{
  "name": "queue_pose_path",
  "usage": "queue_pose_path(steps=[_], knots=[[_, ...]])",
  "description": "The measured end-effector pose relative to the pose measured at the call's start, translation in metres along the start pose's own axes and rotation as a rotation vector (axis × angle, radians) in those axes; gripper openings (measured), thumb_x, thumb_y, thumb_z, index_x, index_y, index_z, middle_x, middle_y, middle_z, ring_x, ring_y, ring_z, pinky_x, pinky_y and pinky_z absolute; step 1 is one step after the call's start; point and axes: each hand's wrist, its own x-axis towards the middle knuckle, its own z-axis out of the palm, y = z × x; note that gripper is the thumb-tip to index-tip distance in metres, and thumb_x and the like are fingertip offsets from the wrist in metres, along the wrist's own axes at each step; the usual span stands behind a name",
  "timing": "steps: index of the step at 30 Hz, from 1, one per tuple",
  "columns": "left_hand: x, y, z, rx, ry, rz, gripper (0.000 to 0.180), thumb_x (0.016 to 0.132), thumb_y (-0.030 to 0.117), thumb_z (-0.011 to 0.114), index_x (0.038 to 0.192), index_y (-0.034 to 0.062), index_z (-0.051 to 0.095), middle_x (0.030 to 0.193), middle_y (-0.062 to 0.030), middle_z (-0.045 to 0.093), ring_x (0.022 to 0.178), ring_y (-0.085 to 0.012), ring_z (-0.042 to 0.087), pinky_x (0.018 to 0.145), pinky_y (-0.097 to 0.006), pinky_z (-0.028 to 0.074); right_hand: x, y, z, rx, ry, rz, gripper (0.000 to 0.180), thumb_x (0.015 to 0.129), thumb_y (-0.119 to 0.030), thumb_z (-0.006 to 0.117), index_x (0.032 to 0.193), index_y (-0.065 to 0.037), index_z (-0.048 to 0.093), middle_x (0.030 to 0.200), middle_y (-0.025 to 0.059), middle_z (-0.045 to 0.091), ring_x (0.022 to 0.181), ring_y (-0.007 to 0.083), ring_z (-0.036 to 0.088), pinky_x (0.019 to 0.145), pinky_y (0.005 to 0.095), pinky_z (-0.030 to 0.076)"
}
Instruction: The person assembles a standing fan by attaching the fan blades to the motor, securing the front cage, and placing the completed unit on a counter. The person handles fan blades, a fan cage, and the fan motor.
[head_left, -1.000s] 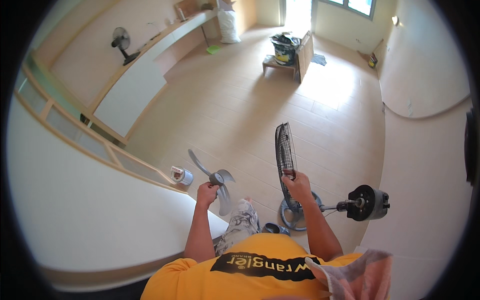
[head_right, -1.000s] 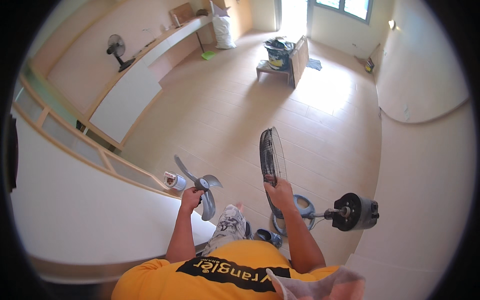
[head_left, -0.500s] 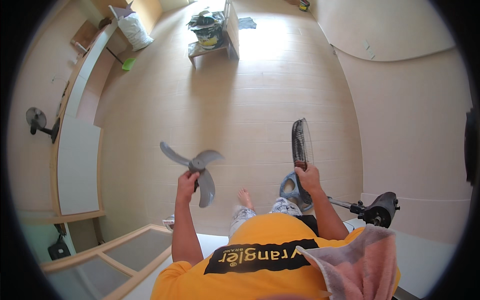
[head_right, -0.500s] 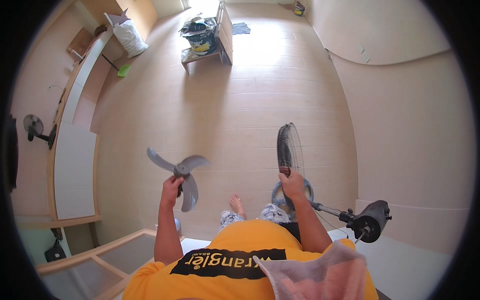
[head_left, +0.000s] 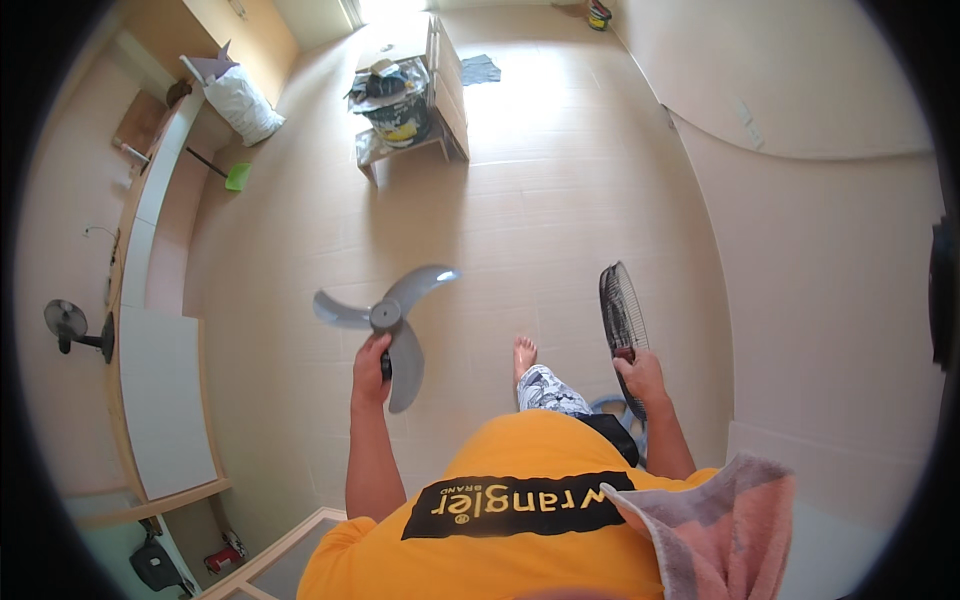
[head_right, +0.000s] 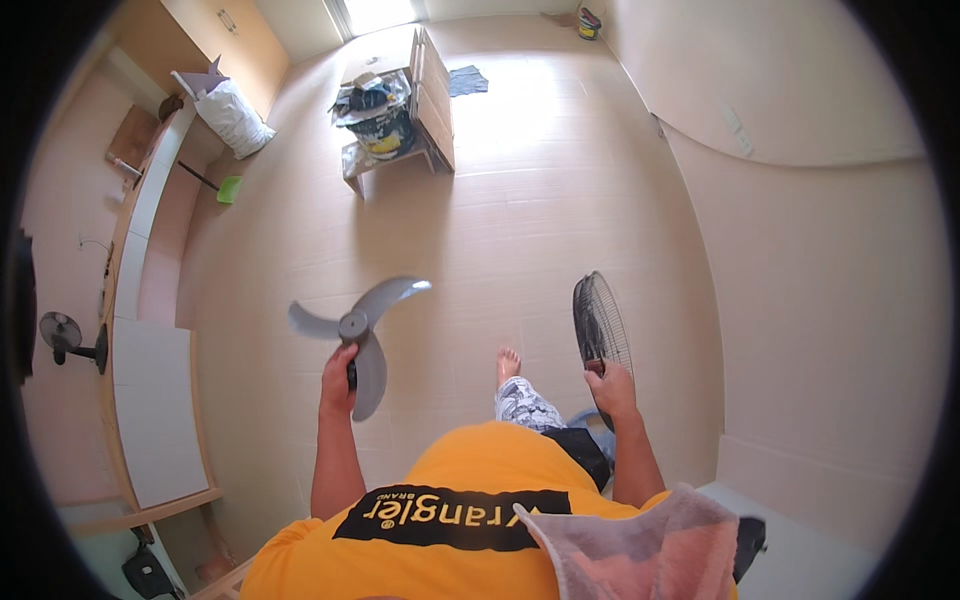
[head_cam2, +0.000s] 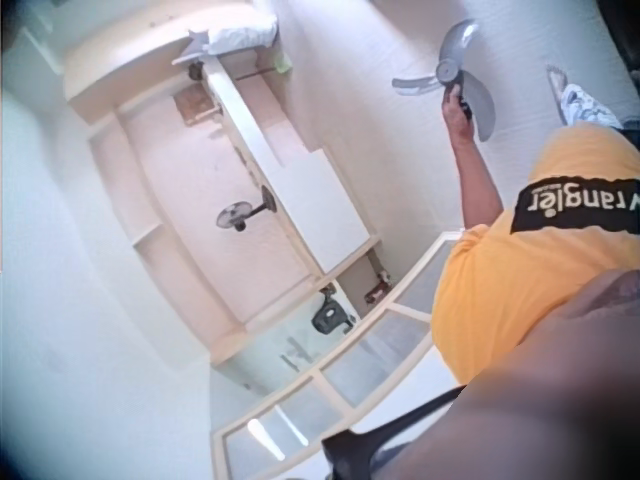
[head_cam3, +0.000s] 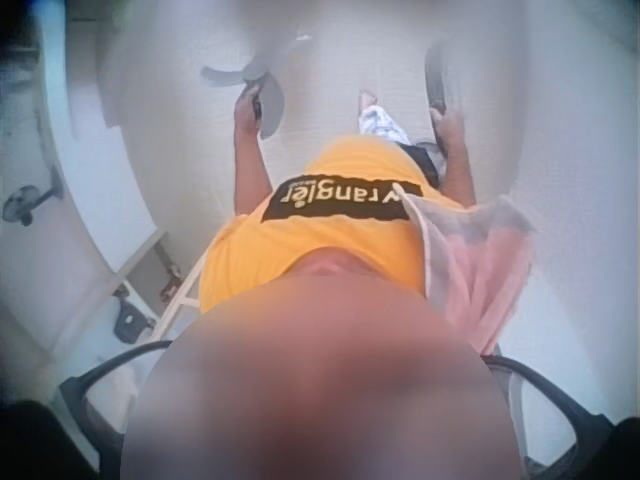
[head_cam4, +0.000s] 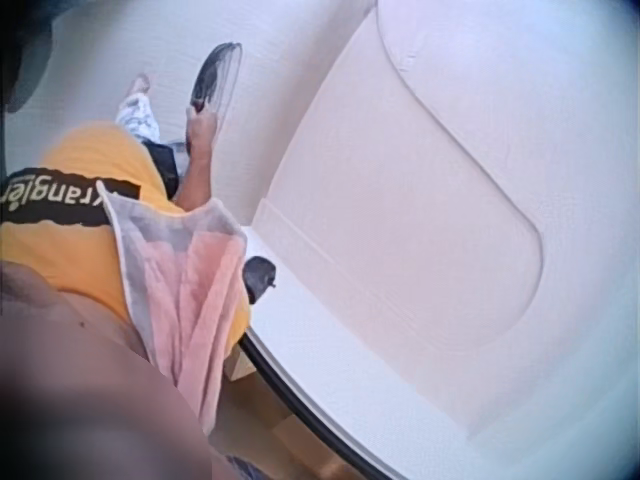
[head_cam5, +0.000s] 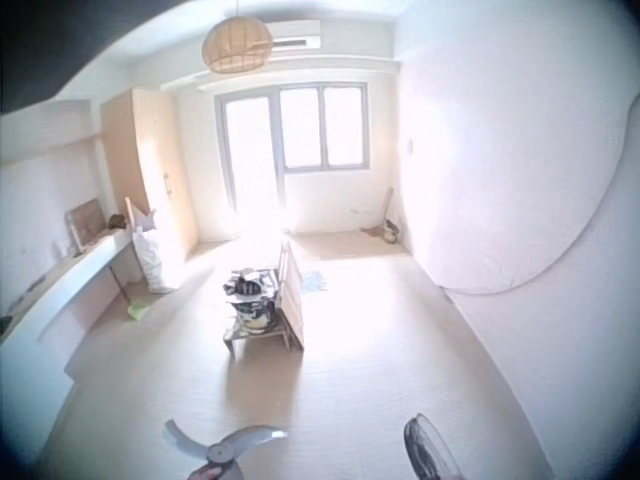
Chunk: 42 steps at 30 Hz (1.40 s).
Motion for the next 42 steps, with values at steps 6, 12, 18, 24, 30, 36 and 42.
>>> queue_pose_path(steps=[6, 12, 18, 24, 30, 36, 42], knots=[[0.065, 0.037, 0.038, -0.102, 0.117, -0.093, 0.029, 0.102, 0.015, 0.06, 0.127, 0.0024, 0.064, 0.113, -0.0058, 0.073, 0.099, -0.0177, 0.07, 0.09, -0.034, 0.056, 0.163, -0.06, -0.034, -0.094, -0.207, -0.092, 0.033, 0.086, -0.027, 0.07, 0.104, -0.001, 0.076, 0.097, 0.021, 0.076, 0.093, 0.0365, 0.073, 0.084, 0.043, 0.057], [0.149, 0.083, 0.073, -0.117, 0.175, -0.095, 0.028, 0.102, 0.014, 0.059, 0.127, 0.0032, 0.064, 0.112, -0.0057, 0.073, 0.098, -0.0171, 0.07, 0.089, -0.034, 0.056, 0.326, -0.144, -0.075, 0.001, -0.254, -0.122, 0.031, 0.087, -0.026, 0.072, 0.105, -0.001, 0.076, 0.095, 0.0161, 0.078, 0.088, 0.0289, 0.075, 0.081, 0.0394, 0.057], [0.33, 0.14, 0.145, -0.13, 0.107, -0.072, 0.035, 0.102, 0.016, 0.057, 0.134, 0.0017, 0.061, 0.116, -0.0051, 0.072, 0.103, -0.0173, 0.07, 0.092, -0.034, 0.055, 0.476, -0.155, -0.088, -0.03, -0.208, -0.04, 0.031, 0.088, -0.025, 0.072, 0.107, -0.001, 0.075, 0.095, 0.0151, 0.078, 0.086, 0.0256, 0.074, 0.08, 0.0364, 0.057], [0.582, 0.226, 0.236, -0.07, -0.09, -0.065, 0.037, 0.102, 0.02, 0.06, 0.135, 0.0028, 0.061, 0.117, -0.0048, 0.072, 0.104, -0.0165, 0.069, 0.093, -0.033, 0.055, 0.57, -0.117, -0.093, -0.139, -0.188, 0.221, 0.034, 0.086, -0.03, 0.074, 0.108, -0.005, 0.077, 0.099, 0.0165, 0.078, 0.091, 0.0305, 0.075, 0.084, 0.0395, 0.057], [0.768, 0.365, 0.32, -0.037, -0.09, 0.087, 0.027, 0.101, 0.015, 0.063, 0.127, 0.0059, 0.068, 0.118, -0.0039, 0.073, 0.104, -0.016, 0.07, 0.093, -0.031, 0.055, 0.656, -0.101, -0.099, -0.173, -0.271, 0.469, 0.034, 0.084, -0.029, 0.075, 0.106, -0.004, 0.078, 0.097, 0.0177, 0.078, 0.091, 0.0324, 0.075, 0.085, 0.0408, 0.057], [0.9, 0.435, 0.391, -0.01, 0.11, 0.166, 0.035, 0.103, 0.025, 0.064, 0.133, 0.0078, 0.065, 0.109, -0.002, 0.072, 0.097, -0.0138, 0.068, 0.087, -0.029, 0.054, 0.806, -0.124, -0.097, -0.186, -0.329, 0.702, 0.03, 0.085, -0.023, 0.073, 0.107, -0.002, 0.078, 0.092, 0.0165, 0.077, 0.078, 0.0269, 0.074, 0.071, 0.0395, 0.059], [1.017, 0.44, 0.406, -0.076, 0.199, 0.052, 0.035, 0.104, 0.029, 0.063, 0.131, 0.0078, 0.065, 0.105, -0.002, 0.072, 0.091, -0.0129, 0.068, 0.08, -0.027, 0.055, 1.014, -0.176, -0.121, 0.19, -0.285, 0.803, 0.028, 0.09, -0.02, 0.071, 0.112, -0.003, 0.075, 0.09, 0.01, 0.075, 0.065, 0.0205, 0.069, 0.054, 0.0347, 0.055]])
